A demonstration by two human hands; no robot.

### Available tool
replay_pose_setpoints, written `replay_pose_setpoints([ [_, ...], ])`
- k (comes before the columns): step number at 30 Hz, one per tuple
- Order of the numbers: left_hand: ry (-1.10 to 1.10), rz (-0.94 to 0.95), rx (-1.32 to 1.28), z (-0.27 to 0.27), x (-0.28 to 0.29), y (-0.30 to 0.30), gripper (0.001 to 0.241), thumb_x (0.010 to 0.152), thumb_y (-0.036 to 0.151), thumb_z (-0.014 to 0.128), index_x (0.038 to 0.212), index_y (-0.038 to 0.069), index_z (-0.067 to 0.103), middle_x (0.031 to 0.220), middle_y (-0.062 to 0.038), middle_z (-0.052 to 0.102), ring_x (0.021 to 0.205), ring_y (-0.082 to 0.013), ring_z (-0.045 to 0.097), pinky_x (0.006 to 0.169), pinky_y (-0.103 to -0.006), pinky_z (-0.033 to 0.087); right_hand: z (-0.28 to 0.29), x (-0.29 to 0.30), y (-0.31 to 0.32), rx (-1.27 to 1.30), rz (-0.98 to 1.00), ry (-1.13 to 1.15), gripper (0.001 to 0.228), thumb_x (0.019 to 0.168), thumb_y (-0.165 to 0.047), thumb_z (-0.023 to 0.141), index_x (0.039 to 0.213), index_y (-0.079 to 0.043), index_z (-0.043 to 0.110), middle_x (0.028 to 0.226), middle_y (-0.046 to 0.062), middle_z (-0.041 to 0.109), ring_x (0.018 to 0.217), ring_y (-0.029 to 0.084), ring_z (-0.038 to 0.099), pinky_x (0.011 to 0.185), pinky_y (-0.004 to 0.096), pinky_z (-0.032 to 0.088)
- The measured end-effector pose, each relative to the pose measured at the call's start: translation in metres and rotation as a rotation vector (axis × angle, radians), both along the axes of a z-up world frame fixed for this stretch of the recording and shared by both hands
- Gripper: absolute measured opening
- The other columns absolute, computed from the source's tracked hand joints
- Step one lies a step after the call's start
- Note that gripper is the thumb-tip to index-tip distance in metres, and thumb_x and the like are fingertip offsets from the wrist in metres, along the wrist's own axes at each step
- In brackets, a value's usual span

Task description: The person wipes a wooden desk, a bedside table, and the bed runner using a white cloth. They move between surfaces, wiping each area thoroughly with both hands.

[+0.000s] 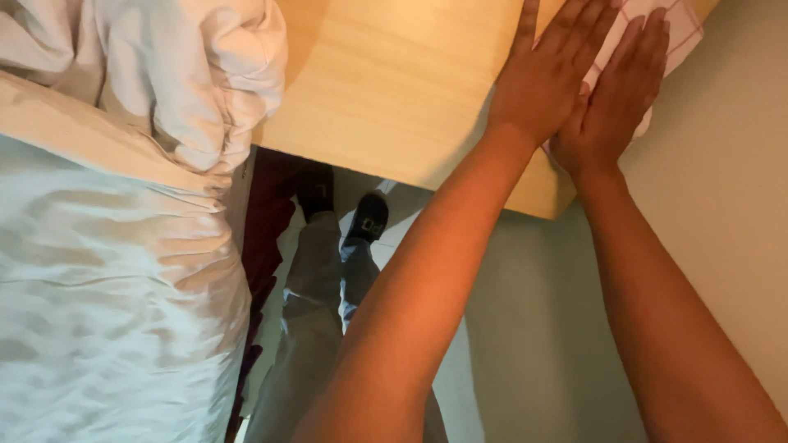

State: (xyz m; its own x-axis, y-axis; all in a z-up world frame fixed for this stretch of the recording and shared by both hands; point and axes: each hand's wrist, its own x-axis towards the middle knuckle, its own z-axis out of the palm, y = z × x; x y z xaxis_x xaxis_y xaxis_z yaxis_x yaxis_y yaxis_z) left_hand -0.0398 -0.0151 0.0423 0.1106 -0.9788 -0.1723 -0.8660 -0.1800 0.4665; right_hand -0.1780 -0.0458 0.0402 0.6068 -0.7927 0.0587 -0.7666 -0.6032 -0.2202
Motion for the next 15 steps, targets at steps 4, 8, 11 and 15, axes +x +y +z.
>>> replay_pose_setpoints([
  [4, -0.001, 0.027, -0.014, 0.010, 0.003, -0.014, 0.079, 0.109, 0.044, 0.053, 0.173, 0.017, 0.014, 0.180, 0.000, 0.013, 0.167, -0.0203, 0.006, 0.134, -0.0648, -0.002, 0.006, 0.002, -0.020, -0.024, 0.047, -0.013, 0.066, 0.119, -0.041, 0.026, 0.171, -0.002, 0.018, 0.176, 0.019, 0.014, 0.165, 0.037, 0.015, 0.136, 0.050, 0.014],
  [8, 0.004, 0.055, 0.041, 0.003, -0.009, -0.038, 0.073, 0.110, 0.044, 0.048, 0.171, 0.019, 0.016, 0.178, 0.002, 0.014, 0.165, -0.0199, 0.007, 0.133, -0.0684, 0.001, -0.003, -0.009, -0.051, -0.013, 0.108, -0.032, 0.066, 0.120, -0.041, 0.027, 0.172, -0.001, 0.018, 0.177, 0.019, 0.017, 0.165, 0.037, 0.017, 0.136, 0.048, 0.014],
  [11, -0.027, 0.078, 0.037, -0.002, -0.016, -0.054, 0.068, 0.109, 0.044, 0.046, 0.167, 0.018, 0.022, 0.173, 0.001, 0.024, 0.161, -0.0215, 0.015, 0.130, -0.0684, 0.011, -0.007, -0.018, -0.054, -0.013, 0.136, -0.049, 0.065, 0.121, -0.040, 0.027, 0.172, -0.001, 0.017, 0.175, 0.019, 0.016, 0.165, 0.036, 0.017, 0.137, 0.047, 0.013],
  [15, -0.058, 0.090, 0.011, -0.013, -0.027, -0.073, 0.065, 0.105, 0.044, 0.047, 0.161, 0.018, 0.030, 0.165, 0.000, 0.037, 0.153, -0.0214, 0.027, 0.123, -0.0637, 0.022, -0.007, -0.029, -0.052, -0.019, 0.117, -0.034, 0.065, 0.121, -0.040, 0.027, 0.172, -0.002, 0.017, 0.175, 0.019, 0.016, 0.165, 0.036, 0.016, 0.137, 0.047, 0.013],
])
